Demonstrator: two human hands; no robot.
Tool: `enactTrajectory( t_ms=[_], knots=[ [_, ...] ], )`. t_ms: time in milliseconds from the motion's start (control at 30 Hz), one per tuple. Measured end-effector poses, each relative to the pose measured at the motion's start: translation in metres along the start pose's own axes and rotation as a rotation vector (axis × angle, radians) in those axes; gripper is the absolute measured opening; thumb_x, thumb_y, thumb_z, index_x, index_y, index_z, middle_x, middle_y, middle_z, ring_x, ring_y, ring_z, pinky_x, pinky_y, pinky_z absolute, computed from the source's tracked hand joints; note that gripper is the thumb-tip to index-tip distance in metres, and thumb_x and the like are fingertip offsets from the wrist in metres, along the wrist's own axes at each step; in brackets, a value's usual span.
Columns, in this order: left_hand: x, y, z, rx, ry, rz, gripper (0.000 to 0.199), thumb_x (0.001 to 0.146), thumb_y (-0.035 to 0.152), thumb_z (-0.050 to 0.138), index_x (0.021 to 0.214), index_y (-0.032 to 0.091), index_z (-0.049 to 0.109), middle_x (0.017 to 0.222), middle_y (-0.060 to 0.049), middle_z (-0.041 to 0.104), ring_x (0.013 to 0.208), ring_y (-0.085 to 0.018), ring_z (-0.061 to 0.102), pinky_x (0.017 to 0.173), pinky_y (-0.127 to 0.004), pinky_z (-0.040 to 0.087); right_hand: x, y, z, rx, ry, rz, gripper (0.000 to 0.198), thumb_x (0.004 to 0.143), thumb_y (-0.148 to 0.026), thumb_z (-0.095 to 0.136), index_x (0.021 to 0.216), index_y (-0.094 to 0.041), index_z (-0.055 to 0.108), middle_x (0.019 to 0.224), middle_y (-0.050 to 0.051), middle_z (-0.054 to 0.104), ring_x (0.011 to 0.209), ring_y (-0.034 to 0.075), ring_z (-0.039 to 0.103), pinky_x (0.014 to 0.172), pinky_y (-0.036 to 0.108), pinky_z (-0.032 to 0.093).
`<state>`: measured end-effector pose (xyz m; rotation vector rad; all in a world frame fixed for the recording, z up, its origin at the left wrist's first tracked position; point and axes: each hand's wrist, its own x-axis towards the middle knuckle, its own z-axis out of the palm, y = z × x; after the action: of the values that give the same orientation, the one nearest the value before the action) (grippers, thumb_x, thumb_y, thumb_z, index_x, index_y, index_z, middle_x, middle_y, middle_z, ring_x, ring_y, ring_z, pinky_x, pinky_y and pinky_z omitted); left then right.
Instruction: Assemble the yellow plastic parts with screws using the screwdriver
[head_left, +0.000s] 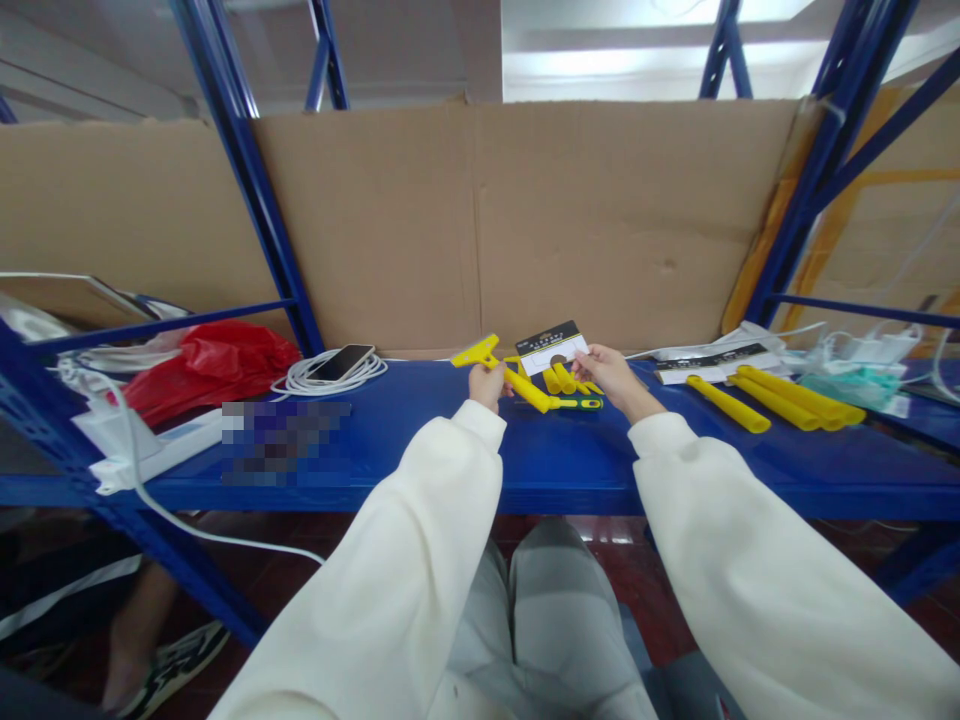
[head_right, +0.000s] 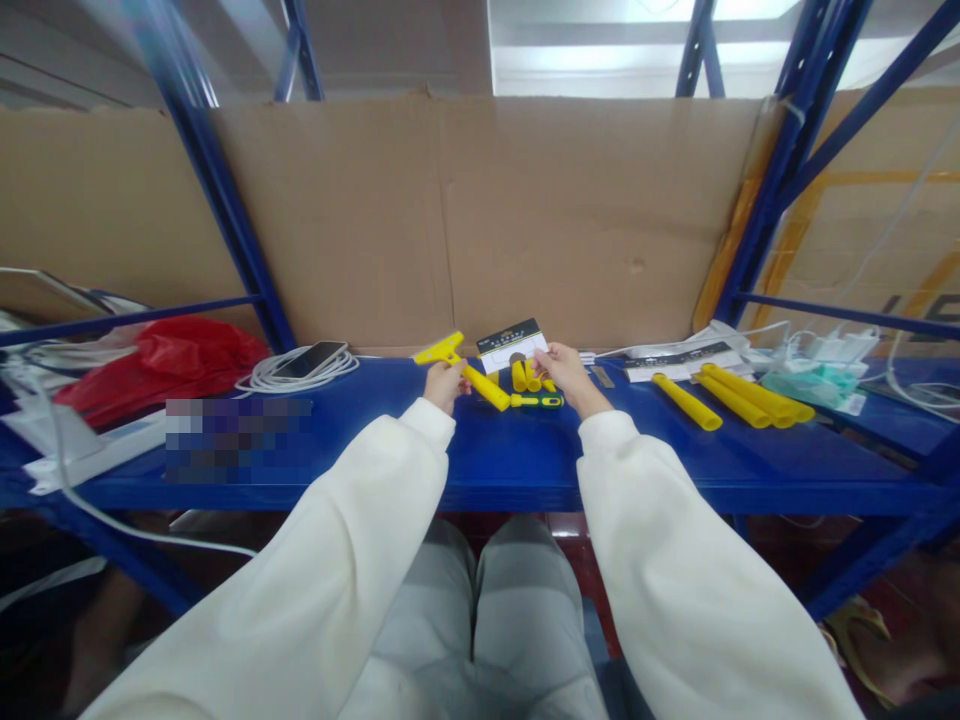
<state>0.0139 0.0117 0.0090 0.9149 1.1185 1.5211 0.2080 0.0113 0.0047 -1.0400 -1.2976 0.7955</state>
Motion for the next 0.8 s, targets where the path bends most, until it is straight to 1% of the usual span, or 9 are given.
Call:
enactTrajectory(
  t_ms=[67, 133, 200, 267, 367, 500, 600, 800],
  knots=[
    [0.001, 0.004, -0.002, -0.09, 0.113, 0.033, 0.007, 0.093, 0.01, 0.053, 0.096, 0.012, 0.059, 0.052, 0.009, 0.044, 0.036, -0.005, 0.043, 0.04, -0.015, 0.037, 0.001, 0.0, 0.0, -0.001, 0.004, 0.001, 0.031, 0.081, -0.034, 0.074, 0.065, -0.018, 0.053, 0.056, -0.003, 0.058, 0.048, 0.007, 0.052, 0.05, 0.018, 0.044],
    [0.002, 0.007, -0.005, -0.158, 0.196, 0.046, 0.006, 0.095, 0.012, 0.051, 0.095, 0.012, 0.057, 0.054, 0.009, 0.044, 0.038, -0.005, 0.043, 0.041, -0.015, 0.038, 0.001, 0.0, 0.0, -0.007, 0.002, 0.007, 0.034, 0.081, -0.036, 0.074, 0.063, -0.019, 0.051, 0.052, -0.004, 0.055, 0.045, 0.006, 0.05, 0.049, 0.018, 0.044],
    [0.004, 0.009, -0.007, -0.204, 0.252, 0.05, 0.005, 0.096, 0.016, 0.052, 0.097, 0.013, 0.056, 0.056, 0.009, 0.044, 0.039, -0.005, 0.044, 0.043, -0.016, 0.04, 0.001, 0.0, 0.0, -0.011, 0.0, 0.017, 0.035, 0.081, -0.038, 0.074, 0.063, -0.019, 0.05, 0.049, -0.005, 0.053, 0.044, 0.007, 0.048, 0.048, 0.018, 0.044],
    [0.007, 0.008, -0.008, -0.231, 0.291, 0.054, 0.01, 0.096, 0.022, 0.054, 0.1, 0.013, 0.055, 0.057, 0.01, 0.045, 0.04, -0.005, 0.045, 0.044, -0.017, 0.043, 0.001, -0.001, 0.0, -0.014, 0.006, 0.032, 0.035, 0.082, -0.038, 0.073, 0.064, -0.02, 0.05, 0.047, -0.005, 0.052, 0.043, 0.008, 0.048, 0.048, 0.019, 0.045],
    [0.01, 0.007, -0.01, -0.269, 0.328, 0.059, 0.015, 0.096, 0.026, 0.054, 0.105, 0.013, 0.053, 0.058, 0.009, 0.046, 0.042, -0.006, 0.049, 0.046, -0.018, 0.045, 0.001, -0.001, -0.001, -0.021, 0.021, 0.051, 0.034, 0.085, -0.037, 0.071, 0.065, -0.02, 0.049, 0.047, -0.004, 0.052, 0.043, 0.009, 0.049, 0.049, 0.021, 0.046],
    [0.012, 0.007, -0.01, -0.294, 0.373, 0.066, 0.011, 0.098, 0.02, 0.047, 0.107, 0.015, 0.051, 0.064, 0.007, 0.049, 0.044, -0.006, 0.052, 0.047, -0.017, 0.047, 0.002, 0.0, -0.002, -0.029, 0.02, 0.054, 0.034, 0.085, -0.037, 0.071, 0.065, -0.021, 0.048, 0.046, -0.004, 0.053, 0.043, 0.009, 0.05, 0.049, 0.021, 0.046],
    [0.012, 0.008, -0.01, -0.287, 0.386, 0.096, 0.009, 0.097, 0.02, 0.048, 0.105, 0.016, 0.051, 0.07, 0.005, 0.051, 0.047, -0.006, 0.055, 0.048, -0.016, 0.048, 0.002, 0.0, -0.003, -0.041, 0.014, 0.064, 0.035, 0.086, -0.036, 0.07, 0.064, -0.021, 0.047, 0.045, -0.004, 0.052, 0.041, 0.009, 0.049, 0.046, 0.02, 0.043],
    [0.011, 0.008, -0.011, -0.314, 0.399, 0.124, 0.012, 0.099, 0.024, 0.047, 0.107, 0.016, 0.049, 0.073, 0.004, 0.052, 0.046, -0.005, 0.055, 0.044, -0.014, 0.047, 0.0, -0.004, -0.002, -0.086, 0.034, 0.137, 0.034, 0.09, -0.026, 0.065, 0.062, -0.02, 0.046, 0.042, -0.005, 0.05, 0.037, 0.008, 0.045, 0.042, 0.019, 0.04]
  ],
)
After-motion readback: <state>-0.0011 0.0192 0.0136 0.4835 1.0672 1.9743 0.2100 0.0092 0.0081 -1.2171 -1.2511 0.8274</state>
